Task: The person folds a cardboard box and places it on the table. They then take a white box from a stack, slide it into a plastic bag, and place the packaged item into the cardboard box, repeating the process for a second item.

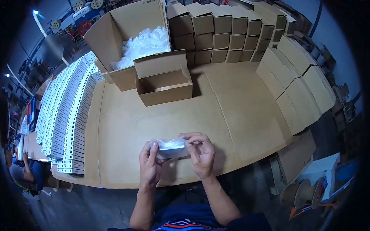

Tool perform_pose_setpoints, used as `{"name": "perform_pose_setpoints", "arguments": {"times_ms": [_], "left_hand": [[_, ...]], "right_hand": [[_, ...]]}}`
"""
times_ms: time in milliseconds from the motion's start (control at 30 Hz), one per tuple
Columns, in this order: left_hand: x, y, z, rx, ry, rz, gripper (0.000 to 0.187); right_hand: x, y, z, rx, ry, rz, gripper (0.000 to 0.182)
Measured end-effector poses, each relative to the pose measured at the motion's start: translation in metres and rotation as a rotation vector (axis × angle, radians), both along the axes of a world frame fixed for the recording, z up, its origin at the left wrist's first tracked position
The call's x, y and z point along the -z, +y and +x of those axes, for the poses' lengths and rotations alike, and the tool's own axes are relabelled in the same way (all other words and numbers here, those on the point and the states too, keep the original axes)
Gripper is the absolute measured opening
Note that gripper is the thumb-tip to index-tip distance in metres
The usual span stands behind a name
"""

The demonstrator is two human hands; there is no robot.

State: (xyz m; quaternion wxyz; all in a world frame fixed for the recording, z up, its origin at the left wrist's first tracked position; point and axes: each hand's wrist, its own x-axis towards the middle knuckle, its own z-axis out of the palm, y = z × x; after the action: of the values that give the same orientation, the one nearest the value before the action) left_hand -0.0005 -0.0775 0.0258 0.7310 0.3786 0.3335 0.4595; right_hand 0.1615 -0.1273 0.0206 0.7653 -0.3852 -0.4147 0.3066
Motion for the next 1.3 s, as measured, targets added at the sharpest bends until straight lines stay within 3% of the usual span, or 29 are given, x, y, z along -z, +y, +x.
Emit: {"name": "perform_pose_setpoints", "arguments": {"times_ms": [100, 233, 333, 567, 667, 767, 900, 967, 1067, 1167, 1300], "left_hand": [[0.002, 0.002, 0.001, -0.055, 0.022, 0.008, 0.022], [0.004, 0.001, 0.003, -0.063, 0.09, 0.034, 0.021], [0.012, 0.0, 0.003, -0.069, 0.031, 0.037, 0.019], [0.006, -0.001, 0.002, -0.117, -0.011, -0.063, 0.022], [-0.02, -0.001, -0.004, -0.04, -0.002, 0.019, 0.027], [-0.021, 0.002, -0.007, 0.098, 0.192, 0.379, 0.039], [-0.009, 0.011, -0.016, 0.206, 0.242, 0.298, 0.022], [-0.009, 0.014, -0.017, 0.218, 0.312, 0.332, 0.022], [-0.011, 0.021, -0.019, 0.221, 0.375, 0.417, 0.021], [-0.014, 0.033, -0.02, 0.204, 0.393, 0.496, 0.019], [-0.019, 0.055, -0.016, 0.12, 0.254, 0.435, 0.032]], "right_hand": [[-0.008, -0.001, 0.008, -0.006, -0.132, 0.092, 0.015], [-0.023, -0.005, 0.023, -0.25, -0.499, -0.128, 0.025], [-0.025, -0.007, 0.025, -0.297, -0.471, -0.364, 0.03], [-0.019, -0.007, 0.027, -0.286, -0.46, -0.457, 0.032], [-0.011, -0.006, 0.026, -0.221, -0.415, -0.411, 0.028], [-0.024, -0.002, 0.03, -0.142, -0.616, -0.266, 0.028], [-0.037, -0.003, 0.029, -0.112, -0.703, -0.308, 0.033], [-0.049, 0.005, 0.027, 0.01, -0.886, -0.181, 0.032], [-0.054, 0.01, 0.036, -0.235, -0.939, -0.2, 0.027], [-0.073, 0.02, 0.038, -0.182, -1.285, -0.122, 0.022], [-0.092, 0.046, 0.04, -0.118, -1.301, -0.013, 0.021]]}}
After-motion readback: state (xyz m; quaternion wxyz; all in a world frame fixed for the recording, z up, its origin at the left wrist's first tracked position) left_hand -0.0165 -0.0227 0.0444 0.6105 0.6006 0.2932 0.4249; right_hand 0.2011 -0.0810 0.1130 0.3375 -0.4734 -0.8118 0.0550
